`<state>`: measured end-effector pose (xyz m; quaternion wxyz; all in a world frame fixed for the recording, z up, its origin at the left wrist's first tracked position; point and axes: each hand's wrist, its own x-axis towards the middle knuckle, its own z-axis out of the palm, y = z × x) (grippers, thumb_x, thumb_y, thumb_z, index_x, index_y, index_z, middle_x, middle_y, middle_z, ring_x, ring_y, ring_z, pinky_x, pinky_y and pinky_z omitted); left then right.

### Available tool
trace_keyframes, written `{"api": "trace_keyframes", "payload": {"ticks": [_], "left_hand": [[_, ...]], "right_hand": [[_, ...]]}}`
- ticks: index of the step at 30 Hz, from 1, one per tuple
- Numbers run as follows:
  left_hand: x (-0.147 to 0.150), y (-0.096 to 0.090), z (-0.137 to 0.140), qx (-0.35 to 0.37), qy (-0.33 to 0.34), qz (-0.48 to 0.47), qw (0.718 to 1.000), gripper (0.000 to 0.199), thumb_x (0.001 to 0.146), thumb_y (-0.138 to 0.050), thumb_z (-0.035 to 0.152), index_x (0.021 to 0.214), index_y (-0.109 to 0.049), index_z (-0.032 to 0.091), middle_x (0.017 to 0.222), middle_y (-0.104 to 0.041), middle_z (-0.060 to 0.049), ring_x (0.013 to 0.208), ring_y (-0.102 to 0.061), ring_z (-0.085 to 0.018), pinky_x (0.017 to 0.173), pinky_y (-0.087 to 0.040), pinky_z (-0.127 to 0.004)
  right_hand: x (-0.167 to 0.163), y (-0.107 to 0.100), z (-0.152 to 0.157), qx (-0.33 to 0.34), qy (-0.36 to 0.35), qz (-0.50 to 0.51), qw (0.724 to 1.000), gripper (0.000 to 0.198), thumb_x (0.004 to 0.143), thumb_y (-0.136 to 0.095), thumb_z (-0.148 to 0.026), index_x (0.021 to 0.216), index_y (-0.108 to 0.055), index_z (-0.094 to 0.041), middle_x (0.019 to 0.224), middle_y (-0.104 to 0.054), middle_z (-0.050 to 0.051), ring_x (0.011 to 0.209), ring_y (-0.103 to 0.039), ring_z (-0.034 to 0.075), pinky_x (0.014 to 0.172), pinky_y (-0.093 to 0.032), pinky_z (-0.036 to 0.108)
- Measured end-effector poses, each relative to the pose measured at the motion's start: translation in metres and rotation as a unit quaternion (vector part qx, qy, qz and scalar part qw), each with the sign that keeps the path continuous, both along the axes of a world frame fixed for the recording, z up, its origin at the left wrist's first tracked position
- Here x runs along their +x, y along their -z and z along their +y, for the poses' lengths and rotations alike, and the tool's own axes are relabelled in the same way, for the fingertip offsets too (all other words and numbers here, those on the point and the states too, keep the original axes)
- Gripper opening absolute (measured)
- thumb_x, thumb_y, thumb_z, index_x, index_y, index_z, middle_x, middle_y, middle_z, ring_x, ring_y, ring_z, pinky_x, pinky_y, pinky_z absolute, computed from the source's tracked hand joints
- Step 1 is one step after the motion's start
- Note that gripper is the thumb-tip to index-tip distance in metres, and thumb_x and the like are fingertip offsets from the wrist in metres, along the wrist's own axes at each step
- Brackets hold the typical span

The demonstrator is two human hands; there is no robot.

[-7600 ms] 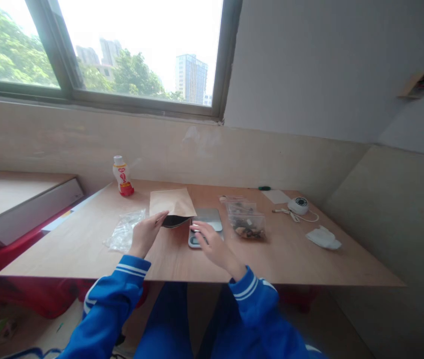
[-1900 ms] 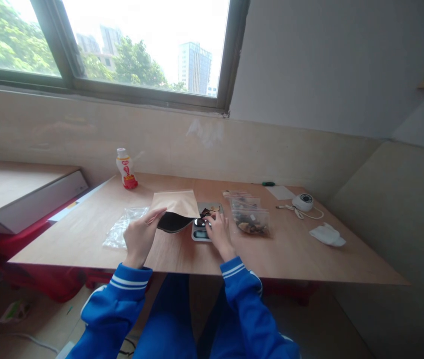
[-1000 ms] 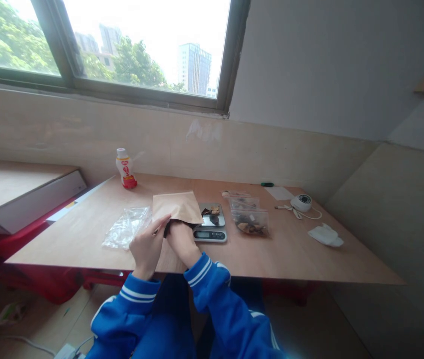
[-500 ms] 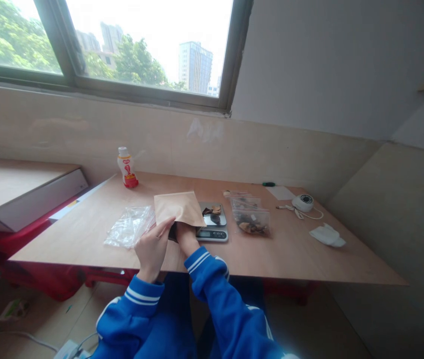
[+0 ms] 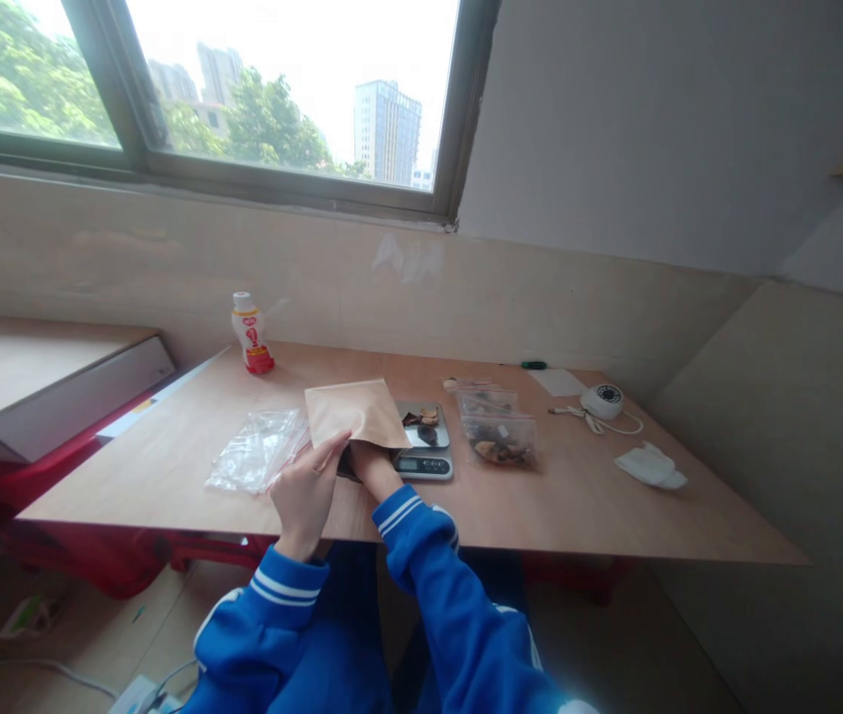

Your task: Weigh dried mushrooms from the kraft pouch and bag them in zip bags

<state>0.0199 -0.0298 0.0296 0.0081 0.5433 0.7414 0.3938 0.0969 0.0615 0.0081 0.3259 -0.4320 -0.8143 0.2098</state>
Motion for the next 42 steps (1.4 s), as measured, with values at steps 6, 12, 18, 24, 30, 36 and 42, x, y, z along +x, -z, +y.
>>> {"api": "trace_keyframes", "payload": {"ticks": [6, 12, 18, 24, 30, 36, 42], "left_hand": [[-0.005, -0.005, 0.003, -0.003, 0.0, -0.009, 1.0, 0.026, 0.085, -0.056, 0.042, 0.107, -0.069, 0.036, 0.084, -0.074, -0.001, 0.075, -0.066, -0.018, 0.057, -0.038, -0.023], [-0.012, -0.012, 0.009, -0.001, 0.005, -0.03, 1.0, 0.024, 0.085, -0.056, 0.042, 0.105, -0.069, 0.039, 0.088, -0.074, 0.003, 0.078, -0.066, -0.017, 0.06, -0.04, -0.022], [-0.019, -0.012, 0.013, 0.0, 0.005, -0.025, 1.0, 0.024, 0.085, -0.056, 0.041, 0.105, -0.069, 0.04, 0.089, -0.074, 0.004, 0.079, -0.067, -0.017, 0.062, -0.04, -0.022], [-0.027, -0.012, 0.016, 0.006, -0.008, -0.062, 0.998, 0.024, 0.083, -0.057, 0.044, 0.102, -0.07, 0.038, 0.092, -0.075, 0.004, 0.085, -0.067, -0.018, 0.065, -0.043, -0.023], [-0.033, -0.009, 0.017, 0.024, -0.012, -0.071, 0.997, 0.024, 0.083, -0.057, 0.045, 0.101, -0.071, 0.038, 0.091, -0.075, 0.004, 0.083, -0.067, -0.018, 0.067, -0.044, -0.024], [-0.031, -0.008, 0.016, 0.017, -0.017, -0.071, 0.997, 0.025, 0.083, -0.057, 0.047, 0.102, -0.071, 0.038, 0.091, -0.075, 0.004, 0.082, -0.067, -0.018, 0.065, -0.043, -0.024], [-0.031, -0.01, 0.01, 0.01, -0.006, -0.088, 0.996, 0.021, 0.082, -0.058, 0.044, 0.098, -0.071, 0.039, 0.093, -0.074, 0.004, 0.085, -0.067, -0.018, 0.068, -0.045, -0.024]], "right_hand": [[0.021, -0.018, -0.036, -0.024, 0.031, -0.038, 0.999, 0.027, 0.089, -0.053, -0.018, 0.114, -0.061, -0.012, 0.11, -0.068, 0.014, 0.104, -0.063, 0.03, 0.092, -0.048, 0.042], [0.039, -0.025, -0.07, 0.014, 0.038, 0.028, 0.999, 0.023, 0.084, -0.061, -0.018, 0.106, -0.063, -0.014, 0.105, -0.068, 0.012, 0.1, -0.064, 0.025, 0.087, -0.05, 0.036], [0.071, -0.034, -0.089, -0.059, -0.037, 0.258, 0.964, 0.024, 0.081, -0.064, -0.028, 0.104, -0.064, -0.022, 0.107, -0.069, 0.004, 0.1, -0.064, 0.018, 0.092, -0.051, 0.034], [0.121, -0.024, -0.079, -0.133, 0.001, 0.418, 0.899, 0.028, 0.079, -0.066, -0.035, 0.103, -0.062, -0.023, 0.109, -0.068, 0.006, 0.103, -0.064, 0.02, 0.093, -0.051, 0.037], [0.16, 0.008, -0.049, -0.119, 0.085, 0.46, 0.876, 0.033, 0.074, -0.07, -0.035, 0.102, -0.059, -0.022, 0.107, -0.067, 0.007, 0.1, -0.064, 0.021, 0.093, -0.049, 0.041], [0.151, 0.011, 0.005, -0.033, 0.142, 0.285, 0.947, 0.027, 0.074, -0.067, -0.034, 0.093, -0.06, -0.018, 0.097, -0.069, 0.008, 0.091, -0.065, 0.02, 0.085, -0.051, 0.035], [0.114, -0.009, 0.05, 0.032, 0.18, -0.017, 0.983, 0.018, 0.08, -0.06, -0.019, 0.097, -0.066, -0.019, 0.101, -0.07, 0.007, 0.097, -0.062, 0.02, 0.088, -0.045, 0.033]]}}
